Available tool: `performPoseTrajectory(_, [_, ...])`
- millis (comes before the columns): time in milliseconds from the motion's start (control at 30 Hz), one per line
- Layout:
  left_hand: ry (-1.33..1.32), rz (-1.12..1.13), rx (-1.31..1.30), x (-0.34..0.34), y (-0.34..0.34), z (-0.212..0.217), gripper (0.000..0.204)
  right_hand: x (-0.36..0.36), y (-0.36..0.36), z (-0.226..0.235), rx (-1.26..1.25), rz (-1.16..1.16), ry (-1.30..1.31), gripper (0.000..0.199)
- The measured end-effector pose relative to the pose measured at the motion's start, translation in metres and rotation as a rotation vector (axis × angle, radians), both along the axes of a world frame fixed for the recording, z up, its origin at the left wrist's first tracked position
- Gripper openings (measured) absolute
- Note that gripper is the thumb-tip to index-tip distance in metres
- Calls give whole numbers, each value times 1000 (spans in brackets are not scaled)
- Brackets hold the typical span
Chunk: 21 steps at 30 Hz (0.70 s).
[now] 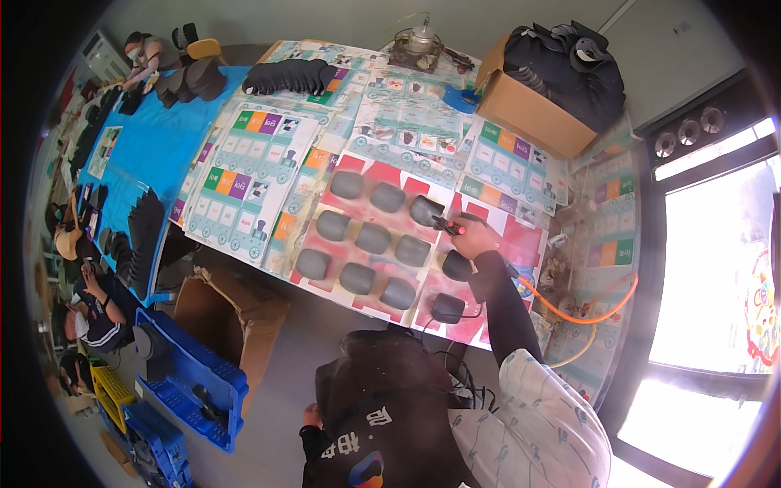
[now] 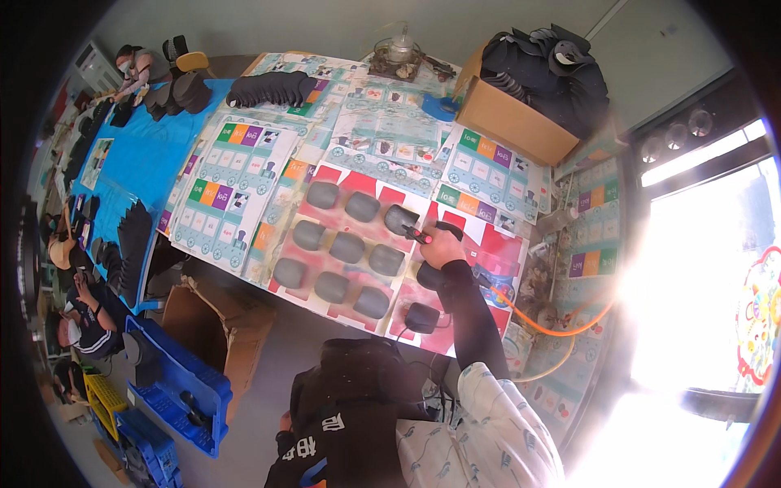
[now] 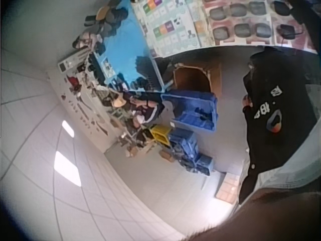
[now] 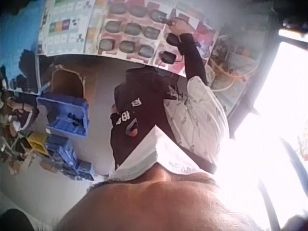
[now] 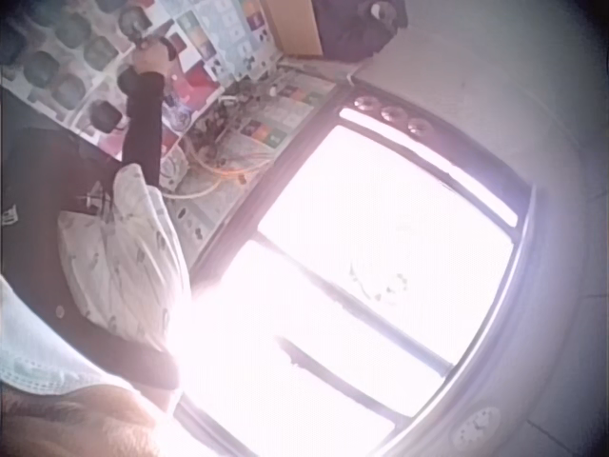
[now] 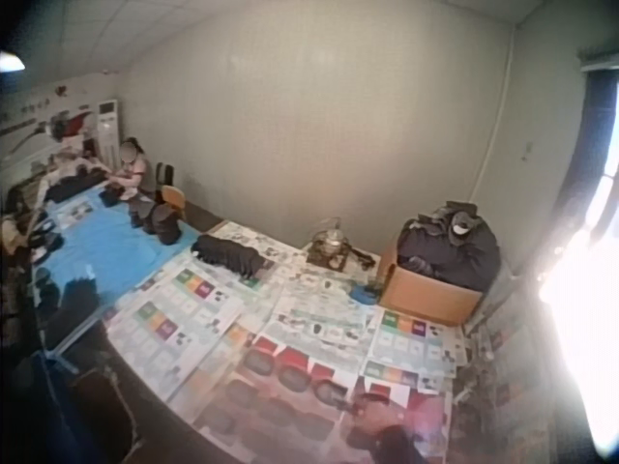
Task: The worker is using a glue gun to apply adhesive to black shoe components laid out on a template.
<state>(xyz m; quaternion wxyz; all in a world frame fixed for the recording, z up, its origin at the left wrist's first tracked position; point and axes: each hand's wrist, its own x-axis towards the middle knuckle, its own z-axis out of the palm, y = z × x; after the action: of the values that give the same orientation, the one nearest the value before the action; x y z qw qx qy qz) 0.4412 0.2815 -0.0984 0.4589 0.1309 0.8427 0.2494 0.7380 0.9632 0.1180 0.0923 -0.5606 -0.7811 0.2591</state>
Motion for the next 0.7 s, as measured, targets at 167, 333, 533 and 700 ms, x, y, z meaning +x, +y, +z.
performPoseTrajectory(167, [-9, 33, -36, -4, -5, -3, 34, -14, 0, 9, -13, 62, 52, 26])
performPoseTrajectory(333, [-74, 65, -91, -3, 14, 13, 32, -10, 1, 4, -66, 21, -29, 25])
performPoseTrajectory(533, [-150, 210, -3, -3, -9, -4, 31, -21, 3, 3, -88, 45, -18, 24])
performPoseTrajectory(700, [-42, -9, -25, -3, 8, 14, 39, -7, 8, -7, -60, 56, -86, 24])
